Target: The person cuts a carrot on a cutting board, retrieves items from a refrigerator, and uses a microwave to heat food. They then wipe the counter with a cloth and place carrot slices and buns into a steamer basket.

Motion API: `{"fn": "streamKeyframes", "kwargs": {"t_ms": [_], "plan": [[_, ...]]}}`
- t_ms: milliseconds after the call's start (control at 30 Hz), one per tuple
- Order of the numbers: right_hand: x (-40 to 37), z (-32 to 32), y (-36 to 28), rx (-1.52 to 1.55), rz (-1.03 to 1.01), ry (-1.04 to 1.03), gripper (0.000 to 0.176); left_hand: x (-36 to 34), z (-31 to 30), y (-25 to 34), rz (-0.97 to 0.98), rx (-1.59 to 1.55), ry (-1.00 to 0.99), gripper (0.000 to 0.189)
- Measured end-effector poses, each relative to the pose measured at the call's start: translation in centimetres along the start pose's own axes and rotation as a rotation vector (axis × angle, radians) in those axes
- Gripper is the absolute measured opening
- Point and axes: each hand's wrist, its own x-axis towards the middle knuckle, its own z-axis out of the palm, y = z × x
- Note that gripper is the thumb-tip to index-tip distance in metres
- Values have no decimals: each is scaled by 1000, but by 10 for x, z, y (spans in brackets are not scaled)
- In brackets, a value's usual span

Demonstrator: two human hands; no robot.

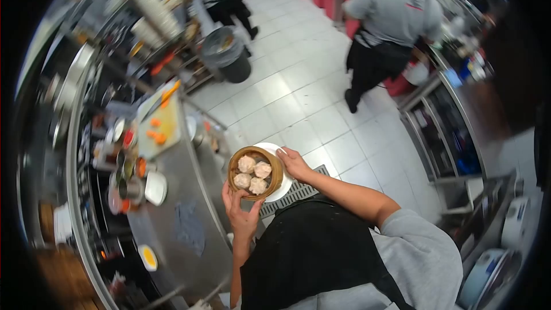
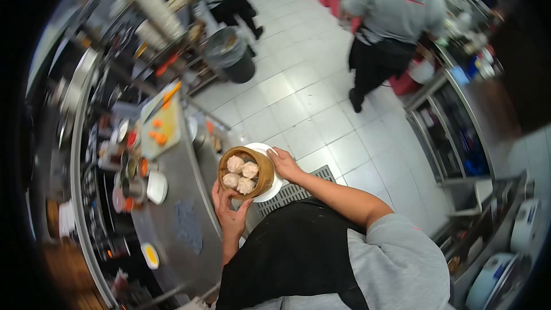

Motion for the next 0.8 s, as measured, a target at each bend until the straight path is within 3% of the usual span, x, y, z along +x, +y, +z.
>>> {"fn": "streamKeyframes", "kwargs": {"t_ms": [233, 300, 400, 433, 500, 533, 567, 633, 733, 767, 800], "plan": [[-28, -130, -16, -11, -86, 335, 39, 53, 109, 40, 25, -184, -255, 37], [-48, -158, -32, -115, -130, 569, 40, 68, 138, 45, 98, -185, -414, 46], [-64, -213, -18, -14, -80, 640, 42, 93, 170, 46, 29, -592, -590, 65], [-76, -230, -21, 71, -45, 649, 43, 106, 188, 48, 56, -598, -639, 65], [-98, -257, -23, 124, -48, 732, 43, 125, 231, 47, -85, -567, -741, 69], [-110, -269, -23, 146, -52, 792, 42, 138, 257, 49, -87, -417, -881, 91], [-122, -278, -23, 168, -59, 850, 42, 141, 283, 51, -146, -469, -1006, 88], [-140, -300, -7, 110, -78, 974, 42, 152, 348, 1, -252, -449, -1251, 88], [-177, -328, -4, 186, -68, 1124, 41, 145, 424, 44, -238, -498, -1494, 88], [-188, -334, -3, 220, -90, 1218, 43, 142, 451, 38, -254, -537, -1558, 67], [-197, -341, -2, 262, -109, 1306, 44, 136, 474, 55, -157, -519, -1606, 66]]}}
